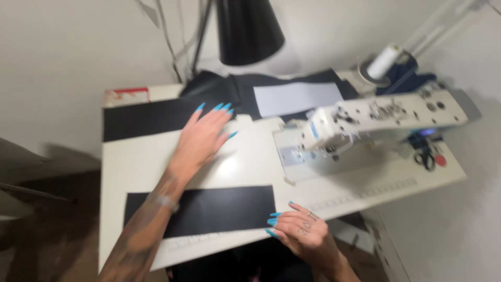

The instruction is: Cutting leather strips and aligning them with paper templates at a sewing station

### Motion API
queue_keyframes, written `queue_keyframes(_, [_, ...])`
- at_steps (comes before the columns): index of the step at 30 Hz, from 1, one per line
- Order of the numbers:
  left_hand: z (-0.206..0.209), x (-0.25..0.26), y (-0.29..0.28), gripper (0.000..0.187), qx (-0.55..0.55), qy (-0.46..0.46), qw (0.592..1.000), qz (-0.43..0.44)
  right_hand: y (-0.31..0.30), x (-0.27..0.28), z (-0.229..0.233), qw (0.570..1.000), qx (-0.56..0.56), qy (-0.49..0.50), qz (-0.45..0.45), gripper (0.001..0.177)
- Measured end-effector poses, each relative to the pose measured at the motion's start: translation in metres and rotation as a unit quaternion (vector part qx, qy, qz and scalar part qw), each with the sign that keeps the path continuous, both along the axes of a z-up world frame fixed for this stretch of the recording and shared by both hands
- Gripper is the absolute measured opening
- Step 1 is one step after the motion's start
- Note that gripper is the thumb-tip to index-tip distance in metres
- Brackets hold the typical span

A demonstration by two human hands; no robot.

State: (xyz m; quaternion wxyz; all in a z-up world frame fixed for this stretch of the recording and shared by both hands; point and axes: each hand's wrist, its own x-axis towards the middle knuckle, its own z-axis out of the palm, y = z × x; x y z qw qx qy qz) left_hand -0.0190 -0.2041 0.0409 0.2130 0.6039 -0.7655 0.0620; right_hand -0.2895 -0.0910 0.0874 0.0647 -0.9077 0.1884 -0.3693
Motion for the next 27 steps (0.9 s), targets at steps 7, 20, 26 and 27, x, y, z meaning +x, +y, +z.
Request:
queue_keyframes(7, [-0.039, -0.079, -0.102, 0.052, -0.057, 0.024, 0.993, -0.105, 0.044, -0.032, -0.014, 0.994, -0.082, -0.019, -0.071, 0.021])
queue_keyframes(20, [-0.053, -0.085, -0.145, 0.032, -0.121, -0.136, 0.97, -0.162, 0.041, -0.069, -0.004, 0.997, 0.017, 0.017, -0.067, 0.021])
queue_keyframes(26, [-0.03, -0.082, -0.149, 0.019, 0.0, -0.097, 0.99, -0.1, 0.043, -0.081, -0.016, 0.991, 0.049, -0.033, -0.123, 0.02])
queue_keyframes(27, [-0.029, -0.081, -0.152, 0.019, -0.001, -0.099, 0.991, -0.094, 0.045, -0.08, -0.016, 0.992, 0.048, -0.034, -0.116, 0.02])
